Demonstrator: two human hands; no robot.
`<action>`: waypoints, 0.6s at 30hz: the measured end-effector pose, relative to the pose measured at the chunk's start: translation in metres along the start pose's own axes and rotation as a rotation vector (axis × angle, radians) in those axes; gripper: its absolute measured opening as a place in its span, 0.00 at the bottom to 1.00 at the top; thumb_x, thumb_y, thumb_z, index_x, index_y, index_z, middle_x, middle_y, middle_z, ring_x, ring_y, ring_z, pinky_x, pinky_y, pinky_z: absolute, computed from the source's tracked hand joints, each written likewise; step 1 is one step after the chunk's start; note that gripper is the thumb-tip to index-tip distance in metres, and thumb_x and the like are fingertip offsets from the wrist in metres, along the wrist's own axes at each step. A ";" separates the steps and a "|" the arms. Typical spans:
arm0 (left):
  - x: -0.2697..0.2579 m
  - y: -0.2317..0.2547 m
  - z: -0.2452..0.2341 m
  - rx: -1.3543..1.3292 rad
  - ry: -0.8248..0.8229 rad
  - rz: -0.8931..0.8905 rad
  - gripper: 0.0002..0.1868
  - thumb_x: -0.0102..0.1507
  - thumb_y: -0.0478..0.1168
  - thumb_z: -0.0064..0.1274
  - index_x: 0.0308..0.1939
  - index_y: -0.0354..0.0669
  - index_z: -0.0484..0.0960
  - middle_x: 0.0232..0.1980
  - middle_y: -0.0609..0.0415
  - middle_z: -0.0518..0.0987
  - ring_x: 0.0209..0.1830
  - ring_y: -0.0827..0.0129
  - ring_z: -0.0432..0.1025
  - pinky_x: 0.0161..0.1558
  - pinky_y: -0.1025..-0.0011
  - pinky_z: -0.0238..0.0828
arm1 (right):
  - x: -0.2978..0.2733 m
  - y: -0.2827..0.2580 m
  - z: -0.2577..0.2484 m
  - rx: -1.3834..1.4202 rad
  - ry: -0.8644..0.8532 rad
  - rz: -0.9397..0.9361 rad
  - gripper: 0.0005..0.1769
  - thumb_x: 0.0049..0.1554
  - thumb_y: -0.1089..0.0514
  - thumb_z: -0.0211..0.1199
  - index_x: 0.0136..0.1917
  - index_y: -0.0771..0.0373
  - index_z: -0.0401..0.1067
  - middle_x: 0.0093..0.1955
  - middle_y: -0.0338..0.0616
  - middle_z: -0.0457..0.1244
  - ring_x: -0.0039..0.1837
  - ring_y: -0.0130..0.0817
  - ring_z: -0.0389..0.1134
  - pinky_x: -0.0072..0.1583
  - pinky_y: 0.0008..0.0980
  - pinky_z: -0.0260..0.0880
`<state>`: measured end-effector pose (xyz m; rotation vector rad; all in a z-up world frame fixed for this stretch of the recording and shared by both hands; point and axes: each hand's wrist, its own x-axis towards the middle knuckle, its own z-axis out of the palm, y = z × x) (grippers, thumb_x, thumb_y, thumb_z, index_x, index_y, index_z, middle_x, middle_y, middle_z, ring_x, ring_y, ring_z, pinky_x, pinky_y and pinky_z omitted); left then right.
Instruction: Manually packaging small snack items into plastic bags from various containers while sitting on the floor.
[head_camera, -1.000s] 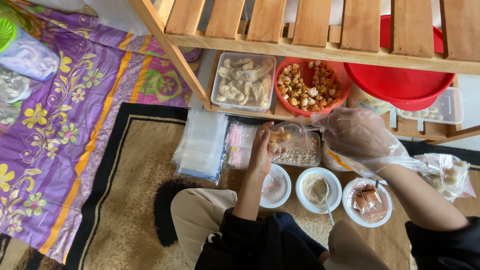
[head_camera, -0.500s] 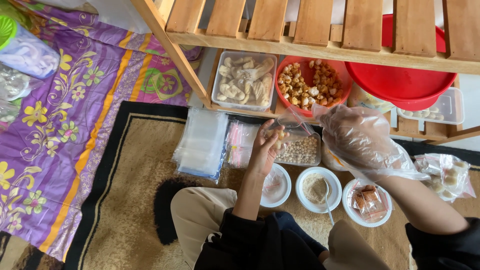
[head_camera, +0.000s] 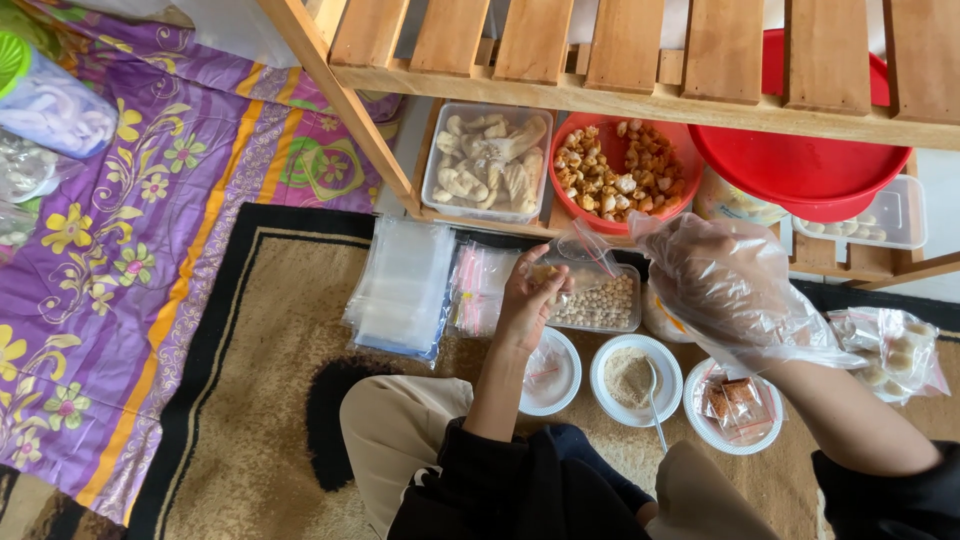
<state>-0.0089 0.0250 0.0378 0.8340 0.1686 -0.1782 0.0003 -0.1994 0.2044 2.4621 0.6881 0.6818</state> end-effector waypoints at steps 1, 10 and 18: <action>0.000 -0.001 -0.001 0.000 0.000 -0.001 0.41 0.57 0.40 0.67 0.70 0.41 0.63 0.39 0.52 0.83 0.39 0.68 0.77 0.50 0.65 0.77 | 0.001 0.001 -0.003 0.000 -0.001 0.000 0.12 0.58 0.58 0.54 0.34 0.46 0.61 0.28 0.28 0.52 0.28 0.26 0.56 0.30 0.29 0.51; 0.000 0.000 -0.008 0.027 0.071 -0.097 0.49 0.51 0.28 0.65 0.75 0.40 0.61 0.51 0.43 0.80 0.56 0.59 0.74 0.62 0.56 0.74 | 0.011 0.006 -0.040 -0.242 0.047 -0.104 0.03 0.61 0.58 0.52 0.48 0.49 0.65 0.29 0.29 0.50 0.29 0.23 0.54 0.30 0.26 0.46; 0.013 -0.001 -0.046 -0.122 0.047 0.012 0.41 0.56 0.27 0.65 0.71 0.34 0.62 0.39 0.48 0.82 0.38 0.61 0.79 0.46 0.66 0.82 | -0.004 0.002 0.012 -0.898 0.110 -0.269 0.15 0.62 0.66 0.45 0.53 0.70 0.72 0.48 0.66 0.63 0.50 0.56 0.65 0.61 0.53 0.60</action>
